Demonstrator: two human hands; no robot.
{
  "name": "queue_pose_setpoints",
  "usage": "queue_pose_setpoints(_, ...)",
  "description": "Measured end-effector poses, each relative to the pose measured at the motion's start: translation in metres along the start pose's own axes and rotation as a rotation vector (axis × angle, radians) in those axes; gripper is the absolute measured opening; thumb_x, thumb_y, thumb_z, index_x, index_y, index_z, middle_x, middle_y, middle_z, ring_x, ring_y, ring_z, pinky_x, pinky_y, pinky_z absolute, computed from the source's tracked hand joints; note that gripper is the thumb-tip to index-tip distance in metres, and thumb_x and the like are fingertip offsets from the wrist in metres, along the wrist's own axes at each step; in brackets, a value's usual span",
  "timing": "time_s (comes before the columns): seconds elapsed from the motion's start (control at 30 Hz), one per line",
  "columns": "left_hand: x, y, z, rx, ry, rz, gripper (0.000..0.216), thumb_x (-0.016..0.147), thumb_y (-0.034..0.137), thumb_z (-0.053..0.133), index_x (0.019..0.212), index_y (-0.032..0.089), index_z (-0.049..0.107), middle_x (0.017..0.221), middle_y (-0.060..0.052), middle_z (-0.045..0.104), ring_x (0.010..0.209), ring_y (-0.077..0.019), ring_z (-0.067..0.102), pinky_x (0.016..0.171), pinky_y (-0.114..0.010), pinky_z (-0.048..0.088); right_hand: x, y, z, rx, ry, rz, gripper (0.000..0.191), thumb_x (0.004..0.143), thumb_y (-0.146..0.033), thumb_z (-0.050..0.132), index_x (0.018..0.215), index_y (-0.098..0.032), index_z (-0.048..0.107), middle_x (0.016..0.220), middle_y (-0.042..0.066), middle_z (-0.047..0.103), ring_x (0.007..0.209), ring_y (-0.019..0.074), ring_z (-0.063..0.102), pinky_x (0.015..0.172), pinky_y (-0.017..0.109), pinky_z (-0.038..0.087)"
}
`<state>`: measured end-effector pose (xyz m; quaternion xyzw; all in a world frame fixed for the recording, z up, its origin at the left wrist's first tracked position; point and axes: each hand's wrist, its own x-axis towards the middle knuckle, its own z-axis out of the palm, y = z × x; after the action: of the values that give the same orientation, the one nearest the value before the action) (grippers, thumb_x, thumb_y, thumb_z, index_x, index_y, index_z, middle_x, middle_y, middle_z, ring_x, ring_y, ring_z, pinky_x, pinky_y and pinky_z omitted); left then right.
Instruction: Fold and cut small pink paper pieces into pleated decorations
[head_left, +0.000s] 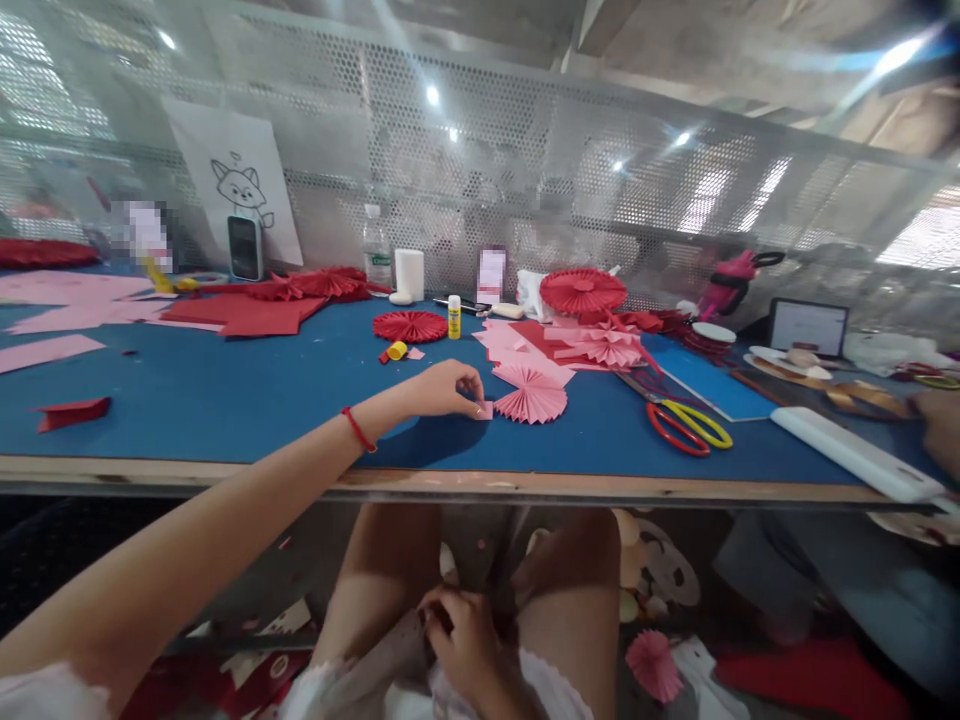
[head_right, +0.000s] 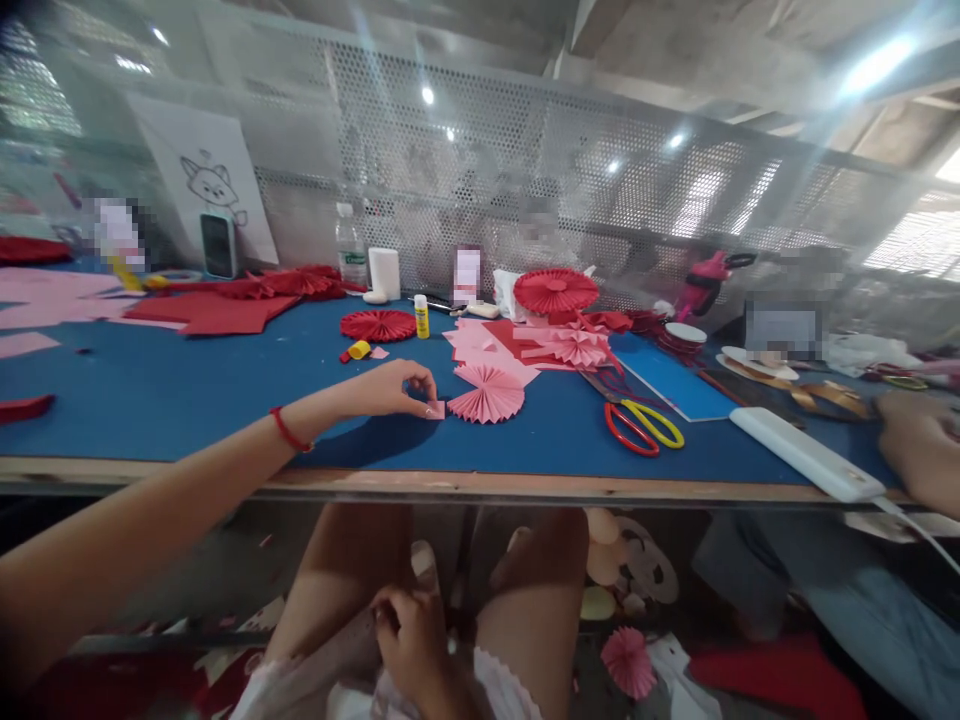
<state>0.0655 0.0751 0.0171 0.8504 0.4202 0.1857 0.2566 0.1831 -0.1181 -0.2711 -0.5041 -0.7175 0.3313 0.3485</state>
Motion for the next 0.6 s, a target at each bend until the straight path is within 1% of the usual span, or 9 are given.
queue_pose_setpoints(0.1, -0.003, 0.002, 0.002, -0.017, 0.009, -0.013, 0.016, 0.086, 0.026, 0.076, 0.081, 0.014, 0.068, 0.087, -0.002, 0.07, 0.091, -0.0197, 0.066, 0.088, -0.041, 0.054, 0.004, -0.001, -0.002, 0.053, 0.057, -0.014, 0.024, 0.084, -0.013, 0.054, 0.091, -0.024, 0.075, 0.083, 0.001, 0.078, 0.076, 0.0191, 0.072, 0.079, 0.029, 0.052)
queue_pose_setpoints(0.2, -0.01, 0.005, 0.0, -0.113, 0.065, -0.031, 0.016, 0.08, 0.022, 0.08, 0.077, 0.014, 0.067, 0.08, -0.001, 0.069, 0.081, -0.0177, 0.065, 0.08, -0.036, 0.053, 0.008, -0.003, -0.006, 0.104, 0.119, -0.033, 0.023, 0.084, -0.017, 0.053, 0.089, -0.024, 0.074, 0.076, 0.002, 0.076, 0.072, 0.0224, 0.072, 0.077, 0.033, 0.055)
queue_pose_setpoints(0.27, -0.016, 0.009, -0.001, -0.221, 0.11, -0.048, 0.018, 0.073, 0.022, 0.083, 0.075, 0.015, 0.066, 0.075, 0.0, 0.07, 0.074, -0.0164, 0.064, 0.074, -0.032, 0.052, 0.011, -0.008, -0.011, 0.148, 0.154, -0.064, 0.019, 0.084, -0.021, 0.054, 0.087, -0.027, 0.072, 0.07, 0.002, 0.074, 0.066, 0.0249, 0.072, 0.07, 0.035, 0.057)
queue_pose_setpoints(0.33, -0.025, 0.015, -0.001, -0.346, 0.138, -0.069, 0.021, 0.07, 0.026, 0.084, 0.075, 0.016, 0.066, 0.073, -0.002, 0.071, 0.071, -0.0161, 0.065, 0.07, -0.03, 0.052, 0.013, -0.018, -0.02, 0.201, 0.194, -0.11, 0.013, 0.083, -0.028, 0.058, 0.084, -0.03, 0.07, 0.065, 0.0, 0.072, 0.059, 0.0265, 0.07, 0.06, 0.036, 0.057)
queue_pose_setpoints(0.4, -0.035, 0.021, 0.001, -0.469, 0.15, -0.091, 0.026, 0.069, 0.031, 0.085, 0.076, 0.016, 0.066, 0.075, -0.004, 0.075, 0.072, -0.0168, 0.068, 0.066, -0.028, 0.053, 0.014, -0.035, -0.036, 0.258, 0.256, -0.161, 0.008, 0.084, -0.034, 0.061, 0.084, -0.032, 0.068, 0.062, -0.001, 0.071, 0.054, 0.0265, 0.069, 0.052, 0.036, 0.055)
queue_pose_setpoints(0.43, -0.041, 0.025, 0.002, -0.526, 0.155, -0.102, 0.028, 0.068, 0.033, 0.086, 0.076, 0.016, 0.065, 0.077, -0.005, 0.076, 0.073, -0.0176, 0.07, 0.065, -0.028, 0.054, 0.014, -0.045, -0.047, 0.284, 0.3, -0.179, 0.01, 0.088, -0.036, 0.059, 0.086, -0.033, 0.068, 0.063, -0.001, 0.071, 0.054, 0.0258, 0.069, 0.052, 0.035, 0.055)
queue_pose_setpoints(0.53, -0.056, 0.034, 0.008, -0.673, 0.179, -0.12, 0.034, 0.064, 0.036, 0.088, 0.072, 0.017, 0.061, 0.079, -0.007, 0.079, 0.077, -0.0199, 0.074, 0.064, -0.027, 0.056, 0.014, -0.079, -0.088, 0.337, 0.461, -0.219, 0.017, 0.096, -0.035, 0.053, 0.105, -0.031, 0.068, 0.077, 0.002, 0.073, 0.061, 0.0227, 0.069, 0.057, 0.034, 0.056)
queue_pose_setpoints(0.6, -0.064, 0.039, 0.013, -0.746, 0.202, -0.124, 0.037, 0.063, 0.035, 0.09, 0.076, 0.018, 0.06, 0.077, -0.007, 0.079, 0.077, -0.0202, 0.076, 0.064, -0.026, 0.057, 0.02, -0.101, -0.118, 0.349, 0.577, -0.235, 0.021, 0.101, -0.031, 0.048, 0.115, -0.027, 0.063, 0.088, 0.005, 0.072, 0.075, 0.0217, 0.071, 0.065, 0.033, 0.057)
